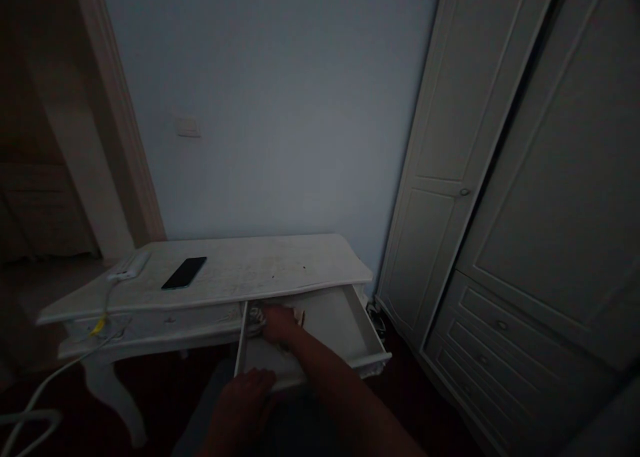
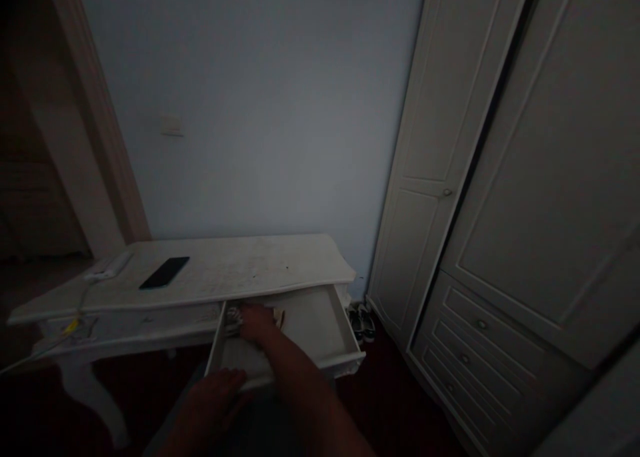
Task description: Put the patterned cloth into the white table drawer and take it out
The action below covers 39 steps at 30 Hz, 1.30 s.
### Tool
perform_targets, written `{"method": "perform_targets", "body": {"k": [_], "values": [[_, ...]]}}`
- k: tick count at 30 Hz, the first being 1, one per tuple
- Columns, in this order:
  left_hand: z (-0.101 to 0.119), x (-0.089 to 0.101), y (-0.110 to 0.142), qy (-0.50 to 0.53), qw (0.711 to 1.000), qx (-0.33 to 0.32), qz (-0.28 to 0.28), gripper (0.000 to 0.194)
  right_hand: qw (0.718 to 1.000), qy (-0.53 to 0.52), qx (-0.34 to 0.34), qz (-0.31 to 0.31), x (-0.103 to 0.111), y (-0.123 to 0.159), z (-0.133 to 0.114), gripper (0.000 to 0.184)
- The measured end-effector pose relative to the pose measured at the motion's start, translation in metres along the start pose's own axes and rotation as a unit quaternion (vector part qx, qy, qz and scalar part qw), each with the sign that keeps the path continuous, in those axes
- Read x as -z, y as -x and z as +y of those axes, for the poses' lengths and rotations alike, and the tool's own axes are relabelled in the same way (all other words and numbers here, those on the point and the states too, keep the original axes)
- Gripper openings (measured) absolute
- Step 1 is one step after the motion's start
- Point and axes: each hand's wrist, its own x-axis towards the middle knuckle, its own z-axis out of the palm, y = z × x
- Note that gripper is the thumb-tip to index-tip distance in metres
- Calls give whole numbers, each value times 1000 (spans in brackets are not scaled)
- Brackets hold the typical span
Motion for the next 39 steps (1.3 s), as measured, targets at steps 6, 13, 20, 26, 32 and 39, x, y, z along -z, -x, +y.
{"method": "perform_targets", "body": {"k": [6,13,20,26,32,39], "values": [[-8,-21,2,7,998,-11,69,20,980,7,148,-136,-1,21,10,41],[-21,-41,5,-33,982,-68,171,28,932,-78,235,-266,1,48,54,17],[-27,-47,5,-40,967,-58,244,27,948,-32,167,-271,40,75,108,28],[-38,-55,19,15,962,62,266,62,965,-39,143,-214,53,105,142,36],[-28,-55,23,53,958,152,235,58,951,-168,121,-228,10,63,70,40],[-18,-34,19,55,962,151,222,60,931,-194,108,-289,-10,23,6,38]]}}
